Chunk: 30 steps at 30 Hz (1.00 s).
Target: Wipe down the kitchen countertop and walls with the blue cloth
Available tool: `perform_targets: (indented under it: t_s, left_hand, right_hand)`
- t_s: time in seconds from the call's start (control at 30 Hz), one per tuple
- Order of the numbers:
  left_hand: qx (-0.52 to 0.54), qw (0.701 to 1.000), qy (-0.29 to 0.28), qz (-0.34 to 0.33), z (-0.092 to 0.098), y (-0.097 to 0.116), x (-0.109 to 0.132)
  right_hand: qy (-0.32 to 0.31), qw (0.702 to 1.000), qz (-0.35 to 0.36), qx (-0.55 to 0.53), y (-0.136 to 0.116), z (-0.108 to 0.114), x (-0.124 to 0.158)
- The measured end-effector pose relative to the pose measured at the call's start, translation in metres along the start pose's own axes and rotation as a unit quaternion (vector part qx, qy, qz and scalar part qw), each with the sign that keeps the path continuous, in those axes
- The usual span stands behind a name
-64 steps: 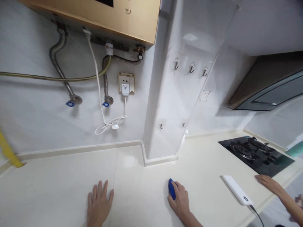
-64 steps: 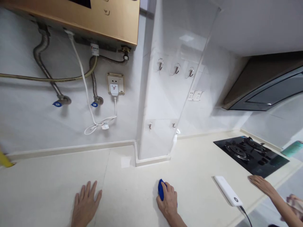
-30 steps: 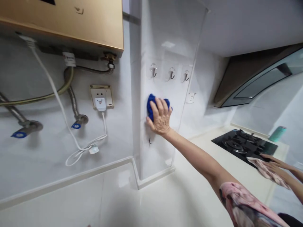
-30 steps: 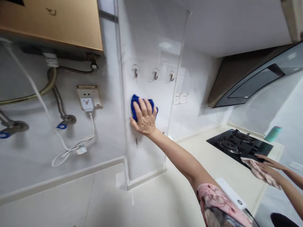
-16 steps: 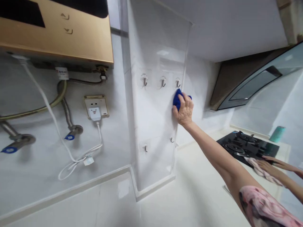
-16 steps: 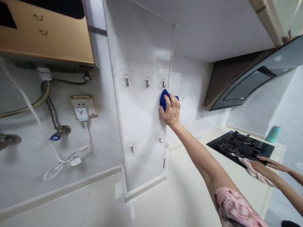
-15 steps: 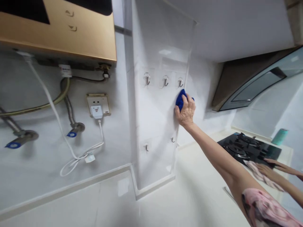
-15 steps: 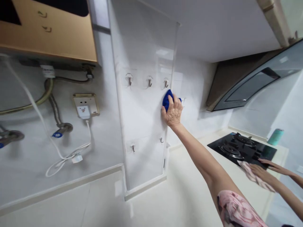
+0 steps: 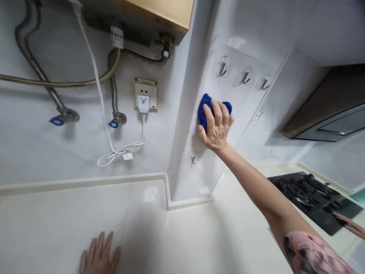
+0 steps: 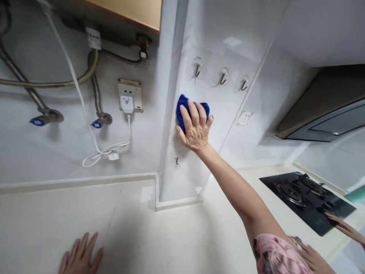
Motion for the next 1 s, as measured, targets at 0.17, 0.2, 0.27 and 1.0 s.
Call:
perform_targets:
  t_s: [0.17, 0.2, 0.27, 1.0]
  left_hand:
    - [0.027, 0.999, -0.034, -0.013, 0.012, 0.012, -0.003]
    - [0.028, 0.999, -0.036, -0.014, 0.013, 0.013, -0.003]
    - [0.025, 0.999, -0.030, -0.008, 0.015, 0.015, -0.003]
    - [0.026, 0.999, -0.015, 0.013, 0.010, 0.012, -0.003]
  right_hand:
    - [-0.098, 0.989, 0.104, -0.024, 0.002, -0.008, 0.086]
    - [-0.116, 0.985, 0.122, -0.031, 0.004, -0.008, 0.103]
    - [-0.155, 0.972, 0.168, -0.055, 0.008, -0.006, 0.127]
    - [-0.144, 0.939, 0.288, -0.120, -0.083, -0.006, 0.031]
Point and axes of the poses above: each hand's wrist, its own x-axis away from the middle knuckle, its own z-axis out of the back of the hand, y = z × x, the point moved 3 cm from there along -x, towards the middle knuckle, and after that the axes turned 1 degree about -y, right-handed, at the moved point
